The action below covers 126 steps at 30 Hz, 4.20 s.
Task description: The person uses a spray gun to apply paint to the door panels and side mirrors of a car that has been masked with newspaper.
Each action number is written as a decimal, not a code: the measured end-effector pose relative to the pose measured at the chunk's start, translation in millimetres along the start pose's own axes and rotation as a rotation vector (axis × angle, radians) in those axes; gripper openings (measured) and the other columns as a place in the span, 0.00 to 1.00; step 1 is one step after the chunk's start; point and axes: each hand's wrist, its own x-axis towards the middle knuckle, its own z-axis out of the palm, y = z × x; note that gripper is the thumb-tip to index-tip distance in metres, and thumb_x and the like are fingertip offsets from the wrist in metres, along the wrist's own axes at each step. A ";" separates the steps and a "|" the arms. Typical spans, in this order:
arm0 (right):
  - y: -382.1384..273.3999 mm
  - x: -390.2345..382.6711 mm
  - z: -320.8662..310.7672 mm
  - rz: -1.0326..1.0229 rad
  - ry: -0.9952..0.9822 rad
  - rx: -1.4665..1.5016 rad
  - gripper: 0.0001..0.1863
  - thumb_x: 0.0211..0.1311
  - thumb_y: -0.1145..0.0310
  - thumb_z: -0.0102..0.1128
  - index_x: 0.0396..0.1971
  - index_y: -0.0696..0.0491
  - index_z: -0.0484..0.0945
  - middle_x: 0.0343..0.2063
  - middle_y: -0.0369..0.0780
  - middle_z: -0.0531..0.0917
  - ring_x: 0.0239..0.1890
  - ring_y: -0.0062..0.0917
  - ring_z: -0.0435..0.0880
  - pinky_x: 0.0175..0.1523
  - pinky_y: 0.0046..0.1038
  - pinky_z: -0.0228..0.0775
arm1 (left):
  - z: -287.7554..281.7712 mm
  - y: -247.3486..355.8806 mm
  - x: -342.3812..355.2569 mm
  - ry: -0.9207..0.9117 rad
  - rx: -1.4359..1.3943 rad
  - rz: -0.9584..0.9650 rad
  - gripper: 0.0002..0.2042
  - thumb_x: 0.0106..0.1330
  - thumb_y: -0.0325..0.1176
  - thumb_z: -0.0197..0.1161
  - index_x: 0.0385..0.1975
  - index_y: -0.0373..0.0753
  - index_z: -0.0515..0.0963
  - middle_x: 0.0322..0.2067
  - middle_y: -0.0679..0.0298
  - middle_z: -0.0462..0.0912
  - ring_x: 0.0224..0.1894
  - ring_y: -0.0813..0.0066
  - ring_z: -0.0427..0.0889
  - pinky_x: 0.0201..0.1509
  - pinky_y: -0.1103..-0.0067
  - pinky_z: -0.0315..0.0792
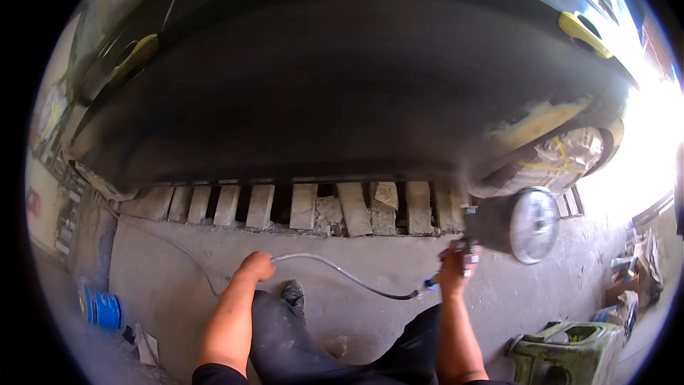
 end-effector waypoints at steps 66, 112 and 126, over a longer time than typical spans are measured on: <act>-114.2 29.7 -125.7 0.327 -0.424 0.417 0.28 0.51 0.70 0.59 0.56 0.55 0.68 0.46 0.53 0.78 0.25 0.36 0.82 0.30 0.30 0.76 | -9.7 39.4 10.9 -0.138 -0.024 -0.012 0.13 0.54 0.37 0.64 0.31 0.31 0.79 0.38 0.45 0.79 0.45 0.50 0.78 0.50 0.65 0.71; -135.6 61.8 -154.5 -0.074 -1.072 0.745 0.30 0.67 0.52 0.46 0.42 0.71 0.76 0.34 0.66 0.77 0.29 0.49 0.84 0.29 0.39 0.80 | 8.5 53.2 25.8 -0.218 -0.081 0.179 0.10 0.48 0.31 0.63 0.23 0.28 0.78 0.21 0.50 0.80 0.26 0.61 0.82 0.34 0.70 0.74; -145.0 30.9 -154.0 0.340 -0.814 0.760 0.14 0.52 0.72 0.64 0.38 0.63 0.78 0.33 0.56 0.80 0.40 0.47 0.82 0.37 0.39 0.78 | 4.7 57.1 16.2 -0.289 -0.054 0.142 0.13 0.53 0.32 0.62 0.32 0.28 0.78 0.22 0.56 0.82 0.25 0.69 0.81 0.32 0.73 0.74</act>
